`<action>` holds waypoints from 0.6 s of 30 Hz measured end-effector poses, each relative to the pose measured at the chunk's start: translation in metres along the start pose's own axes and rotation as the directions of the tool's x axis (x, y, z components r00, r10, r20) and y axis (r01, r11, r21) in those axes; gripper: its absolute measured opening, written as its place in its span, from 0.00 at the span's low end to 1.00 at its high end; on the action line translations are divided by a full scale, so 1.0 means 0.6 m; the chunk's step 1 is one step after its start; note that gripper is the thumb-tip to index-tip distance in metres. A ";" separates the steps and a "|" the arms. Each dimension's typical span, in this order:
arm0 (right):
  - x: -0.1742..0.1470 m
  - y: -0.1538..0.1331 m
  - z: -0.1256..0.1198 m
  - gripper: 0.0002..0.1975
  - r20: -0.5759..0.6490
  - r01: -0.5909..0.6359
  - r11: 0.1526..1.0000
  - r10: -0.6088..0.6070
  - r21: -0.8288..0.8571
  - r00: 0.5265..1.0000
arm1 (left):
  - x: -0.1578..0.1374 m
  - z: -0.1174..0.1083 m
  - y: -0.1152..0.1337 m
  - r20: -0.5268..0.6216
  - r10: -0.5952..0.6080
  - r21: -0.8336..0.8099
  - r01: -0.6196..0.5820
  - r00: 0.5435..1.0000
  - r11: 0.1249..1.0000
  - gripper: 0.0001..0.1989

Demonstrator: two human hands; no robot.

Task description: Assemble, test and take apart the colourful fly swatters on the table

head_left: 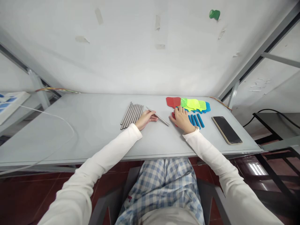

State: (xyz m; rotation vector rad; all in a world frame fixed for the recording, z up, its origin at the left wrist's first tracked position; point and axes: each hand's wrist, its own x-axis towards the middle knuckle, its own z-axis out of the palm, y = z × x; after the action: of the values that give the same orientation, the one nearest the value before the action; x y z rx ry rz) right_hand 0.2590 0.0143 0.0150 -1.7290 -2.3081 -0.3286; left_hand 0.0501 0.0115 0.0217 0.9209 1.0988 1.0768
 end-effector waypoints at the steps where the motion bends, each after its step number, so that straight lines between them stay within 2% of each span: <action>1: 0.000 -0.001 0.001 0.18 0.009 0.007 1.000 -0.007 0.021 1.000 | 0.000 -0.001 0.000 0.005 -0.001 0.000 0.001 1.000 1.000 0.03; 6: -0.001 -0.002 -0.005 0.14 0.064 0.114 0.984 -0.124 0.139 0.990 | 0.003 -0.002 -0.002 0.011 0.009 -0.009 -0.009 1.000 1.000 0.03; 9: -0.002 -0.001 -0.008 0.17 0.054 0.188 0.966 -0.200 0.177 0.978 | 0.003 -0.002 -0.002 0.009 0.015 -0.016 -0.015 1.000 1.000 0.03; 13: -0.002 0.006 -0.007 0.26 0.040 0.115 0.984 -0.122 0.139 0.992 | 0.000 -0.004 0.002 0.029 0.022 -0.018 -0.022 0.999 1.000 0.05; 15: -0.002 0.009 -0.007 0.25 0.059 0.079 0.990 -0.086 0.115 0.995 | -0.001 -0.004 0.004 0.040 0.027 -0.021 -0.026 0.999 0.999 0.07; 18: 0.000 0.009 -0.008 0.18 0.073 0.122 0.982 -0.134 0.146 0.988 | 0.000 -0.004 0.001 0.026 0.032 -0.041 -0.031 0.999 0.999 0.06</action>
State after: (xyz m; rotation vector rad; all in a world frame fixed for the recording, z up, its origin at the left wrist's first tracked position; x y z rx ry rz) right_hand 0.2645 0.0140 0.0199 -1.5584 -2.4426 -0.1153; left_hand 0.0477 0.0116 0.0218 0.9212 1.0397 1.1058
